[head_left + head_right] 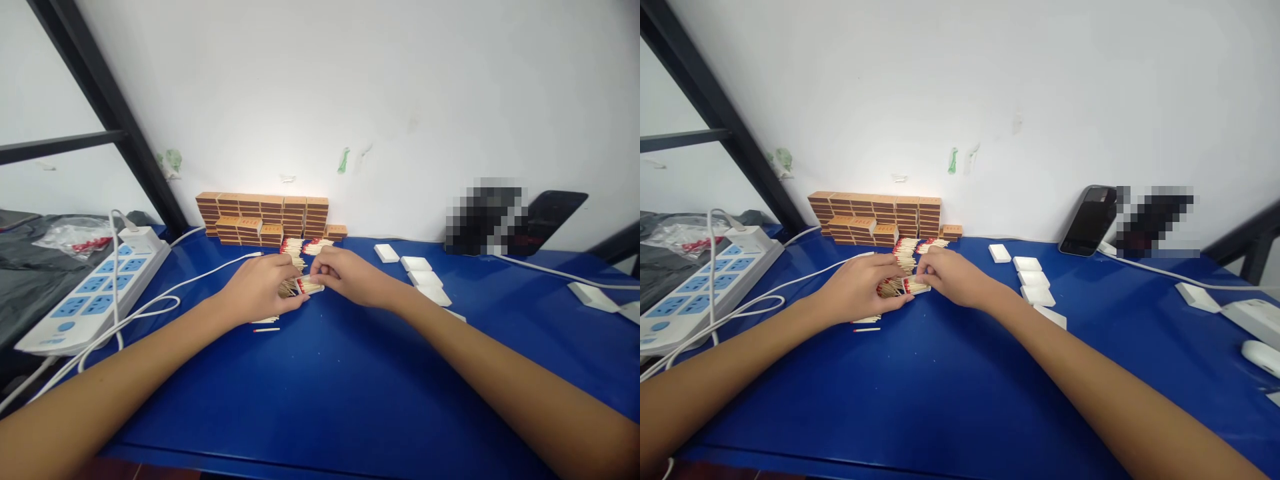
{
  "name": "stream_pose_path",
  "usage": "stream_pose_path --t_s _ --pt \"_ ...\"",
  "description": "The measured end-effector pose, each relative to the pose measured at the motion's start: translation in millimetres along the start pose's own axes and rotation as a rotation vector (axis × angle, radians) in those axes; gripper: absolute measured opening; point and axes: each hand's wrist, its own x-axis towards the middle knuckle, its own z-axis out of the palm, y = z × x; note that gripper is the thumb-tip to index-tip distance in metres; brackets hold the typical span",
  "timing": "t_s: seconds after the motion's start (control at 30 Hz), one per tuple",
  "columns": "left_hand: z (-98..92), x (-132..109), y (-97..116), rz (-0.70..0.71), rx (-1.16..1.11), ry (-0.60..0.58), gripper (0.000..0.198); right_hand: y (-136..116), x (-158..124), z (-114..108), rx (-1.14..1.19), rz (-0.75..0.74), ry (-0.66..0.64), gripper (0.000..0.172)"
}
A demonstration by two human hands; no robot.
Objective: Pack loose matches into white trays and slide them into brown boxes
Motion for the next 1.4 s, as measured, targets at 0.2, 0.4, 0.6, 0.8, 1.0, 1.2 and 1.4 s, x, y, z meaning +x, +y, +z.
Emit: stream_pose_path --t_s 0.2,0.4,0.6,0.8,1.0,1.2,1.4 --pt "-0.4 -1 2 0.024 -0.029 0.001 0.035 32 6 12 -0.079 0.06 0.224 0.016" --pt "0.8 0 -1 0.023 -0.007 0.007 0.036 46 6 20 -0.159 0.079 0.18 0.021" --pt "1.0 -1 -1 0.023 -0.003 0.013 0.036 44 6 19 -0.173 0.101 0.195 0.022" --pt "0.7 0 -2 0.025 0.001 0.005 0.036 44 6 18 -0.176 0.091 0.193 0.021" --pt "-0.4 0 0 0.018 -0.008 0.003 0.035 43 5 17 -0.116 0.117 0.227 0.008" --pt "-0.4 0 0 0.023 -0.012 0.004 0.035 43 4 15 -0.103 0.135 0.198 0.006" --pt "-1.5 -2 1 0.038 -0.014 0.014 0.036 42 2 12 -0.111 0.146 0.167 0.007"
